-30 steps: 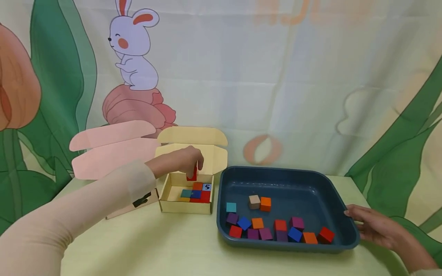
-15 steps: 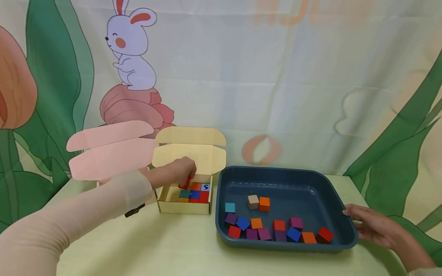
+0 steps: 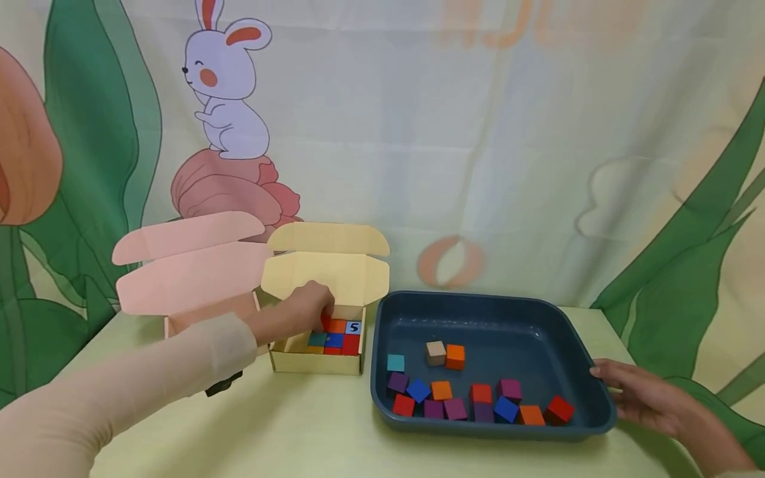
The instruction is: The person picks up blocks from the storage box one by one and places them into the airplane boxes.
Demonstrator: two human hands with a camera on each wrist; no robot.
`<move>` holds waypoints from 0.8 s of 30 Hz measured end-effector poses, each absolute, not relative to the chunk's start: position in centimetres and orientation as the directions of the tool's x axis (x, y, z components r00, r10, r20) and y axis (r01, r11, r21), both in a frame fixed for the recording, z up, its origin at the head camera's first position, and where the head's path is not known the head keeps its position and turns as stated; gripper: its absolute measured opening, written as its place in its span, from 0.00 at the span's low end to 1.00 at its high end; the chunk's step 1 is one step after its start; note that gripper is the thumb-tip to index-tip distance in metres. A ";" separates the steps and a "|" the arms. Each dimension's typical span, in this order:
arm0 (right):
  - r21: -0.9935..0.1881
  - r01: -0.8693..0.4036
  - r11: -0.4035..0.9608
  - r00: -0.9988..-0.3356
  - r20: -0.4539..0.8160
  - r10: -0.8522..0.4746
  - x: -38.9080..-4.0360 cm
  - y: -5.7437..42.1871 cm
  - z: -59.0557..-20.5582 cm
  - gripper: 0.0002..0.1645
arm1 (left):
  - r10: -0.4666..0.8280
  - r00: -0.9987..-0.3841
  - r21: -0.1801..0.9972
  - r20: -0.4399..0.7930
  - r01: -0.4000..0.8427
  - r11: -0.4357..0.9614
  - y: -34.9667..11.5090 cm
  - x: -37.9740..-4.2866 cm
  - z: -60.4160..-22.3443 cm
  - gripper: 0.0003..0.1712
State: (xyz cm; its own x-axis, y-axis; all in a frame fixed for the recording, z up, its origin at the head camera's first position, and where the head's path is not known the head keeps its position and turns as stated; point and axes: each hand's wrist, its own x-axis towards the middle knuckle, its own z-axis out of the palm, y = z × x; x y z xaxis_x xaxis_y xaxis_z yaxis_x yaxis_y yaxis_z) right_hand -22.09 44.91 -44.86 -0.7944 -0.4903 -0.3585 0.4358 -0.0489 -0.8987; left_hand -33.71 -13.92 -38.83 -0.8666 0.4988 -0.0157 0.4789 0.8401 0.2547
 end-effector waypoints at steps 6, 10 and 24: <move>-0.894 0.447 0.017 -0.802 -0.409 -0.436 -21.9 44.8 -45.5 0.42 | 0.498 -0.867 0.295 -0.028 0.469 0.832 -14.6 -33.3 -39.7 0.05; -0.889 0.452 0.074 -0.801 -0.441 -0.406 -21.9 44.6 -45.6 0.50 | 0.529 -0.847 0.274 -0.062 0.495 0.825 -15.0 -33.6 -39.6 0.08; -0.884 0.468 -0.005 -0.791 -0.416 -0.449 -22.3 44.6 -45.4 0.20 | 0.532 -0.844 0.366 -0.062 0.477 0.799 -15.4 -33.0 -39.5 0.11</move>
